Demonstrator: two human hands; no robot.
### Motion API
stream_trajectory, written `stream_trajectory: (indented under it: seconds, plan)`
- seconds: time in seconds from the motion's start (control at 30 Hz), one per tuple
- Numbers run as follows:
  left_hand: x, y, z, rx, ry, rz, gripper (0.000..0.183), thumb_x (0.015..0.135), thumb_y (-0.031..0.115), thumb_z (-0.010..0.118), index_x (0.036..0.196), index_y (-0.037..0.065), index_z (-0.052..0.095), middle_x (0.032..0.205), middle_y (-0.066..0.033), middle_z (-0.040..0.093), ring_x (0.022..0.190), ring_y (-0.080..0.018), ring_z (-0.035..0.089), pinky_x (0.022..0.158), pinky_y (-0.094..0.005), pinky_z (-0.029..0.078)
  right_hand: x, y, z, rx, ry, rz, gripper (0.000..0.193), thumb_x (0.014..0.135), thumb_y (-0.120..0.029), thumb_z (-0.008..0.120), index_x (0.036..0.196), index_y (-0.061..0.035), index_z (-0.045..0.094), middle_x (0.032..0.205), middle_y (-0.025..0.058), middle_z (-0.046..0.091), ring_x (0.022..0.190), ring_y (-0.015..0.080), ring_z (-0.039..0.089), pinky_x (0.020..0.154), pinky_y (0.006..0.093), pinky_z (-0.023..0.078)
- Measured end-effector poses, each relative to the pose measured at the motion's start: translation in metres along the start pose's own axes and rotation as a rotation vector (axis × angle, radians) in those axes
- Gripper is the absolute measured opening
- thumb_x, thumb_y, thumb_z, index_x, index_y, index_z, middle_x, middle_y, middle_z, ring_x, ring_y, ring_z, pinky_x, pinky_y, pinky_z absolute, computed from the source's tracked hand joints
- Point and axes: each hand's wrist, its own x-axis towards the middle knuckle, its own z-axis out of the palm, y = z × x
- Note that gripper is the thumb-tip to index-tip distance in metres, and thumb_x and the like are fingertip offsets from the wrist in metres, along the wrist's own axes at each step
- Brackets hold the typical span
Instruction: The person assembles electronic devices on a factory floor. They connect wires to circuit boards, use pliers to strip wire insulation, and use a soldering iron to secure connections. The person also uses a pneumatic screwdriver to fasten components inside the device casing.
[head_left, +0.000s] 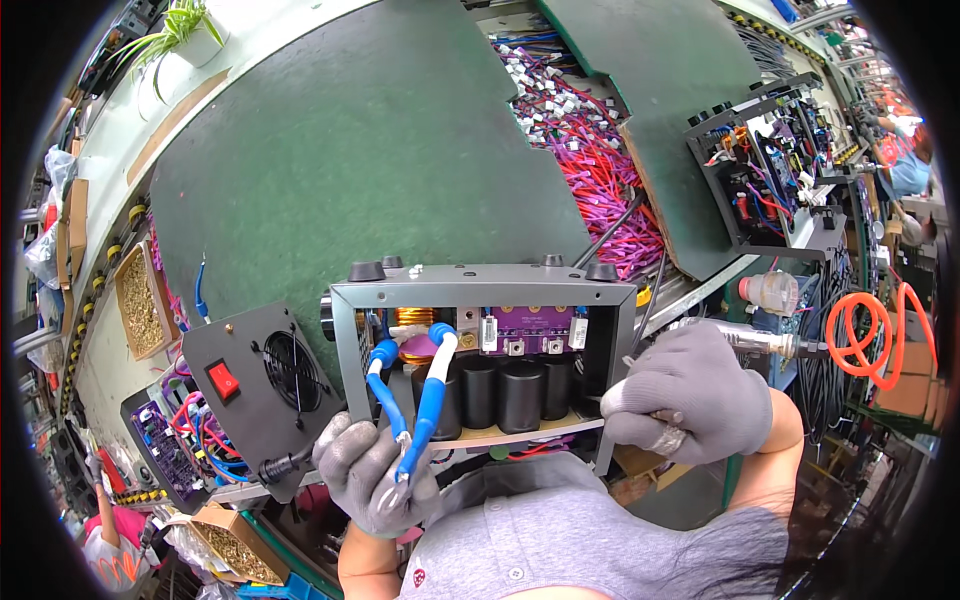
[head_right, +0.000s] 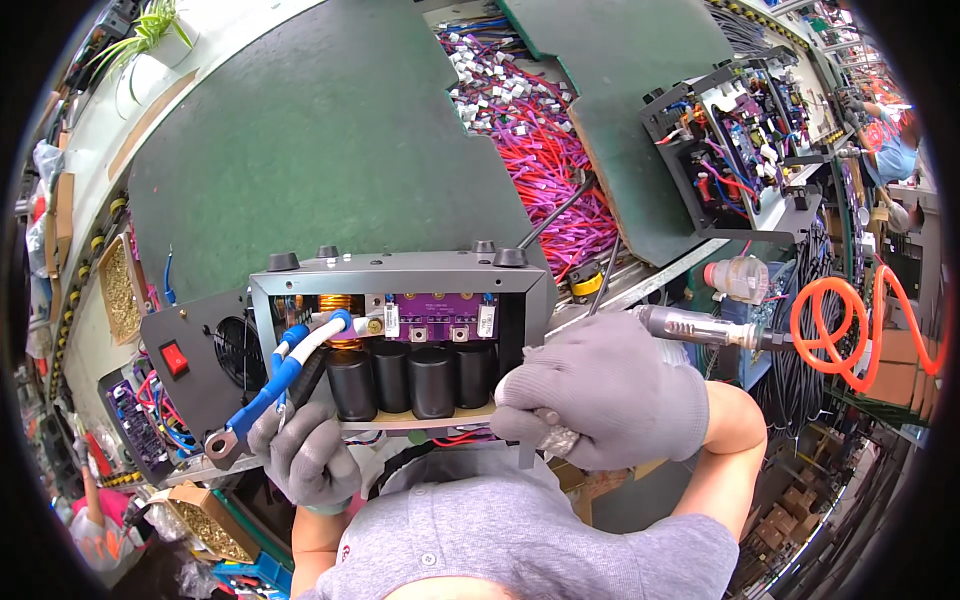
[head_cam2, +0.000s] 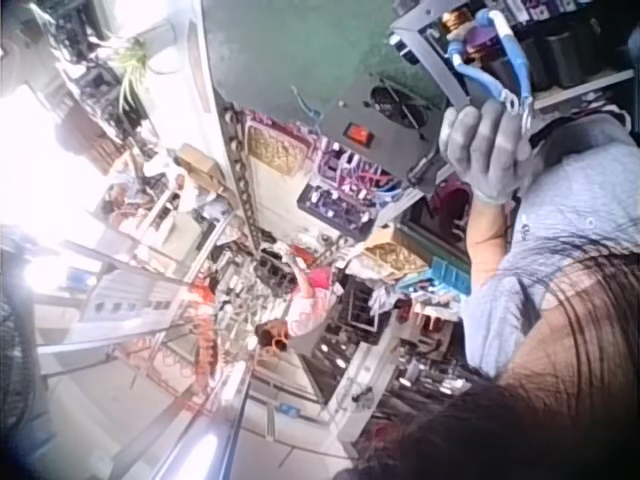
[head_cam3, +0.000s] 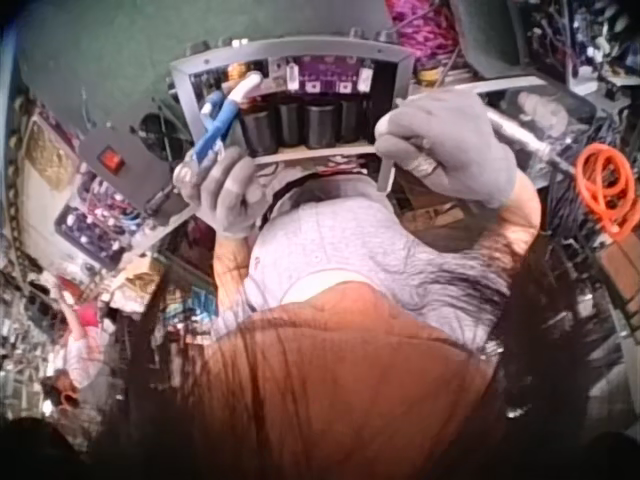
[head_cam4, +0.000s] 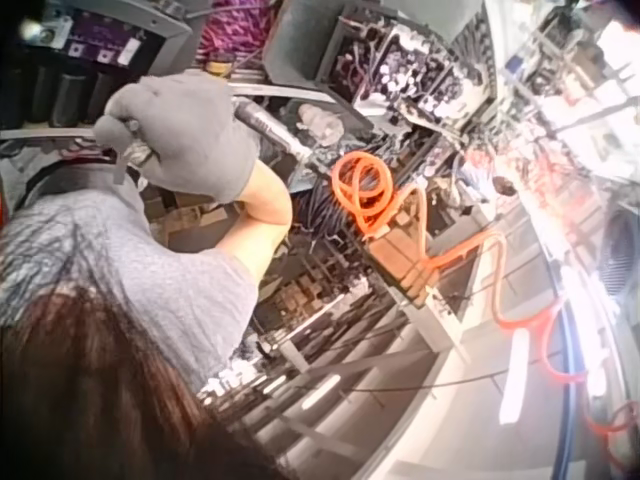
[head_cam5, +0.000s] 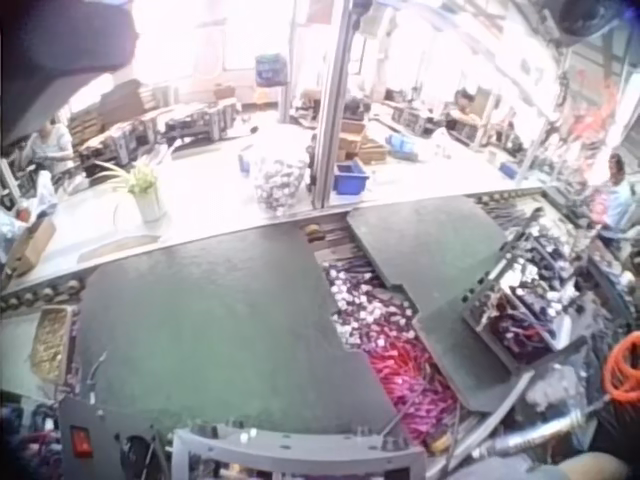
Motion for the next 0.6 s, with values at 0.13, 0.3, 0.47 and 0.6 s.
stream_trajectory:
  seconds: [0.13,0.3,0.47,0.6]
  plan:
    - [0.0,0.001,0.003,-0.024,0.04,-0.002,0.018,0.086,0.007,0.052,0.075,0.02,0.059,0.088,0.0017,0.064,0.109,-0.0234,0.053,0.107,-0.0439,0.043,-0.004,0.003,-0.007,0.032,0.078,-0.094,0.009,0.074,-0.017,0.07,0.08,-0.0138,0.064,0.062,0.0024,0.055,0.057,0.0251,0.058,0.05,0.0369,0.041]
    - [0.003,-0.005,-0.003,-0.018,-0.01,0.05,0.016,0.076,0.012,0.061,0.087,0.023,0.065,0.092,0.0019,0.057,0.105,-0.0258,0.053,0.095,-0.0514,0.047,-0.016,0.006,-0.01,0.03,0.06,-0.177,0.012,0.075,-0.021,0.073,0.081,-0.0137,0.066,0.062,0.0009,0.056,0.054,0.0229,0.057,0.049,0.0353,0.041]
    - [0.002,-0.001,0.0,0.011,0.029,0.041,0.014,0.077,0.013,0.06,0.086,0.022,0.065,0.086,0.0002,0.053,0.102,-0.0274,0.054,0.094,-0.0525,0.047,-0.033,-0.004,-0.007,0.024,0.581,-0.25,0.03,0.078,-0.042,0.073,0.069,-0.0137,0.07,0.06,-0.001,0.056,0.05,0.0196,0.054,0.052,0.0329,0.043]
    - [0.002,-0.004,0.002,-0.02,0.039,0.051,0.012,0.077,0.012,0.059,0.085,0.02,0.064,0.09,-0.0007,0.058,0.102,-0.0283,0.054,0.094,-0.0528,0.048,-0.044,-0.001,-0.005,0.351,1.026,-0.075,0.05,0.095,-0.054,0.054,0.079,-0.0089,0.068,0.057,0.0006,0.054,0.051,0.0151,0.051,0.051,0.0308,0.039]
